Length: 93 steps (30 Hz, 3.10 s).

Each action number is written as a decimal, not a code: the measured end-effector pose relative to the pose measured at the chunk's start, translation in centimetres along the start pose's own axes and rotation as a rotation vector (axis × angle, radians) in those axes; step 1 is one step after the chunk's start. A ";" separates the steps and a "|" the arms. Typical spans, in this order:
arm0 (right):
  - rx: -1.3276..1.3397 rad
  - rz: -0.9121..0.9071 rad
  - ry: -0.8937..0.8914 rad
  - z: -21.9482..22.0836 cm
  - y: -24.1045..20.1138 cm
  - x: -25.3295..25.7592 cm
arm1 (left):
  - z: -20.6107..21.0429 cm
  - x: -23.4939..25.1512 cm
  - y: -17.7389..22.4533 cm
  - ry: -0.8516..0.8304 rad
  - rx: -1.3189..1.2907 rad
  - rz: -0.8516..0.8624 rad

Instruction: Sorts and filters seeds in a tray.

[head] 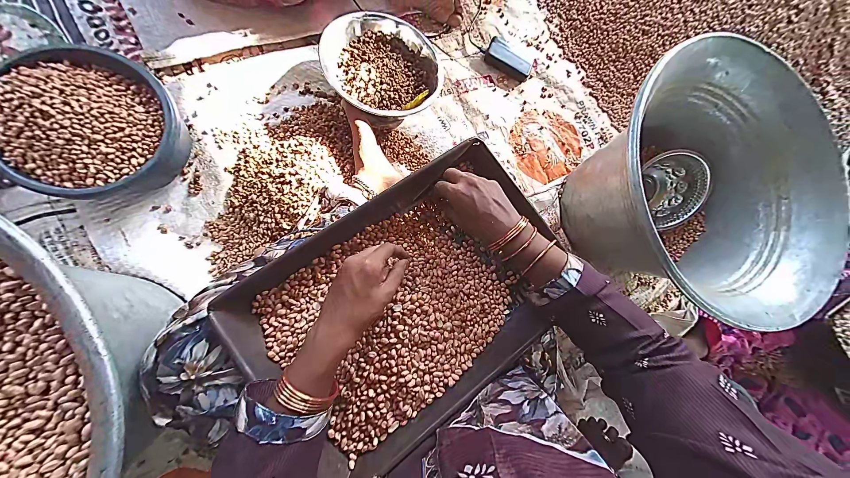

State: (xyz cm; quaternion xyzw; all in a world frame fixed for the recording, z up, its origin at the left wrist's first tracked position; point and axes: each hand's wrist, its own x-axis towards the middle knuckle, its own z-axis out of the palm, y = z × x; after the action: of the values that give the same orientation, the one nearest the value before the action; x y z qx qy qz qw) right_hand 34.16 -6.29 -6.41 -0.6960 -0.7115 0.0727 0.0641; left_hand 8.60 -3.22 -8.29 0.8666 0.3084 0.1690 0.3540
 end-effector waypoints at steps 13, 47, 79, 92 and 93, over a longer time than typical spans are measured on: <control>0.366 0.144 -0.109 -4.4 -0.8 -2.2 | -1.7 0.4 0.2 0.070 -1.079 -0.261; 0.049 0.039 -0.263 -1.5 -0.1 -7.1 | -1.6 0.9 0.5 0.171 -1.253 -0.553; 0.094 -0.064 -0.023 -3.3 -1.3 -6.3 | -1.5 0.7 0.8 0.110 -1.230 -0.550; -0.076 -0.077 -0.152 -0.1 -1.2 -5.8 | -1.7 0.7 0.8 0.090 -1.259 -0.585; -0.065 -0.079 -0.168 -0.2 -1.1 -5.7 | -1.7 0.6 0.9 0.085 -1.258 -0.591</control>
State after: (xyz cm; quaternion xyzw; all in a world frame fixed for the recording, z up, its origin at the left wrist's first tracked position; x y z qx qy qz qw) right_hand 33.25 -12.04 -5.97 -0.6608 -0.7430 0.1051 -0.0153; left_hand 8.59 -2.43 -6.47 0.3692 0.3884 0.2460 0.8077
